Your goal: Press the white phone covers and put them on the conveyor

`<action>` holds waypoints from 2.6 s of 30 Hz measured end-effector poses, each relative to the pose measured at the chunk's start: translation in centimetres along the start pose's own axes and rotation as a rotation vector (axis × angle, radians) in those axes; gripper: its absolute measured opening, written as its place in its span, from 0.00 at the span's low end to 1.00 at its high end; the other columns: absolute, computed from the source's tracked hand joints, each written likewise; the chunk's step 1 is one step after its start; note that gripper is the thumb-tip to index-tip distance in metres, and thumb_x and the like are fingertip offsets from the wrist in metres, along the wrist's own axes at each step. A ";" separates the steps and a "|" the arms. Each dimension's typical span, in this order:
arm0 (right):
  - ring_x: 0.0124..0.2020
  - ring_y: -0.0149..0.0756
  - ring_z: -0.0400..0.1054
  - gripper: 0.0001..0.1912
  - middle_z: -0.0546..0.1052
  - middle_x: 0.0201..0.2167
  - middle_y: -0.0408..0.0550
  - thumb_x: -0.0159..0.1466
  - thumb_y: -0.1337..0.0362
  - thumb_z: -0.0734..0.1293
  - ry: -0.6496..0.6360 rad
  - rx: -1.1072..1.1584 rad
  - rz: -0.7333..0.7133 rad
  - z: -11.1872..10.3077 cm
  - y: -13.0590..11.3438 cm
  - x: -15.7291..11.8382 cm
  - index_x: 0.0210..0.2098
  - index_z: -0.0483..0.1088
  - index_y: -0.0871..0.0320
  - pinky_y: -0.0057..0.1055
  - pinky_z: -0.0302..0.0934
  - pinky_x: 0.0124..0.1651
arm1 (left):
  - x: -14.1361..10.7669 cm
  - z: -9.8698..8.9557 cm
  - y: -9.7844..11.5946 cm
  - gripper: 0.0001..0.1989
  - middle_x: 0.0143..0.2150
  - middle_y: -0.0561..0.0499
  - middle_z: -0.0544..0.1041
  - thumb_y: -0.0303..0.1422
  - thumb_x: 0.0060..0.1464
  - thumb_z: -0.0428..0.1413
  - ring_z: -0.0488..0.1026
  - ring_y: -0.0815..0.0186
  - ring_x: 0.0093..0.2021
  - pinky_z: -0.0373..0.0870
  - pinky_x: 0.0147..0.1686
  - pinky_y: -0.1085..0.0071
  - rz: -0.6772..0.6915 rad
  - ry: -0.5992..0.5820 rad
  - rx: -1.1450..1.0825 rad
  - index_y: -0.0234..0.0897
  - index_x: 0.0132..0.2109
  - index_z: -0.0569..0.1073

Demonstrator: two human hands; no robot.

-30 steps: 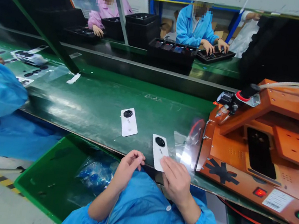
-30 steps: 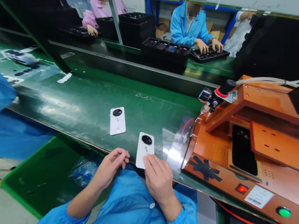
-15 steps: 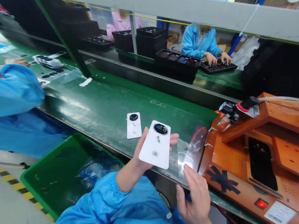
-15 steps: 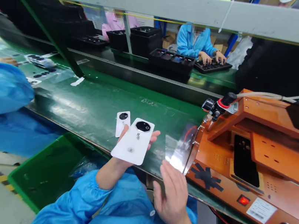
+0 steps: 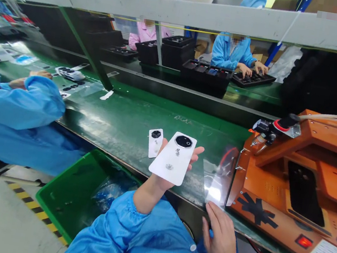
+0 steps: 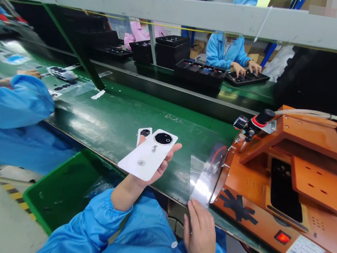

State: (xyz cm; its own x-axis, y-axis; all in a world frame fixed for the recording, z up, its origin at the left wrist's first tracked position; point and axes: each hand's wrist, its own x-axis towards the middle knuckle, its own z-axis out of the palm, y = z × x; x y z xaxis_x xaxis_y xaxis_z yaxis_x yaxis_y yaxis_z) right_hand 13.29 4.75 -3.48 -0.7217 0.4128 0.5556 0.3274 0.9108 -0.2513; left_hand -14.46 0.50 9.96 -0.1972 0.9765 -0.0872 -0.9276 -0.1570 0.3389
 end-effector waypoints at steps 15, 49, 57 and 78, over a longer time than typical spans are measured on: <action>0.65 0.52 0.65 0.30 0.70 0.66 0.59 0.71 0.60 0.66 -0.073 -0.124 0.038 0.6 0.7 -0.7 0.70 0.60 0.60 0.47 0.62 0.61 | 0.5 -6.0 -2.4 0.37 0.55 0.31 0.80 0.55 0.57 0.48 0.81 0.46 0.48 0.76 0.42 0.58 -0.031 0.182 0.797 0.28 0.60 0.72; 0.41 0.39 0.72 0.12 0.81 0.42 0.51 0.73 0.64 0.62 -0.131 -0.112 -0.020 -4.2 -1.2 7.2 0.49 0.76 0.59 0.36 0.63 0.43 | 9.5 -8.6 -5.8 0.13 0.60 0.49 0.79 0.37 0.59 0.63 0.59 0.45 0.70 0.49 0.65 0.41 0.291 -0.045 2.251 0.48 0.52 0.82; 0.43 0.46 0.68 0.11 0.78 0.37 0.56 0.70 0.71 0.63 -0.501 -0.394 0.022 -0.4 3.4 19.2 0.38 0.78 0.62 0.39 0.55 0.42 | 9.9 -8.8 -6.0 0.11 0.58 0.54 0.81 0.36 0.65 0.56 0.61 0.46 0.69 0.46 0.65 0.39 0.303 -0.027 2.210 0.54 0.43 0.85; 0.30 0.36 0.68 0.14 0.76 0.31 0.46 0.67 0.52 0.67 0.046 0.330 0.553 -5.6 1.8 14.7 0.33 0.74 0.55 0.34 0.63 0.34 | 6.6 -7.8 -3.4 0.41 0.74 0.34 0.60 0.51 0.57 0.62 0.56 0.45 0.74 0.45 0.71 0.47 0.475 -0.010 1.967 0.38 0.71 0.63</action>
State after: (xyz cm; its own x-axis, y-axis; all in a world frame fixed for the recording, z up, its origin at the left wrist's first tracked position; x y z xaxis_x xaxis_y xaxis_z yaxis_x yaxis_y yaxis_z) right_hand 6.73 12.48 8.69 -0.4708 0.8277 0.3054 0.4338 0.5186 -0.7368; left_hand -15.08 6.28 0.91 -0.2653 0.9161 0.3005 0.7255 -0.0156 0.6880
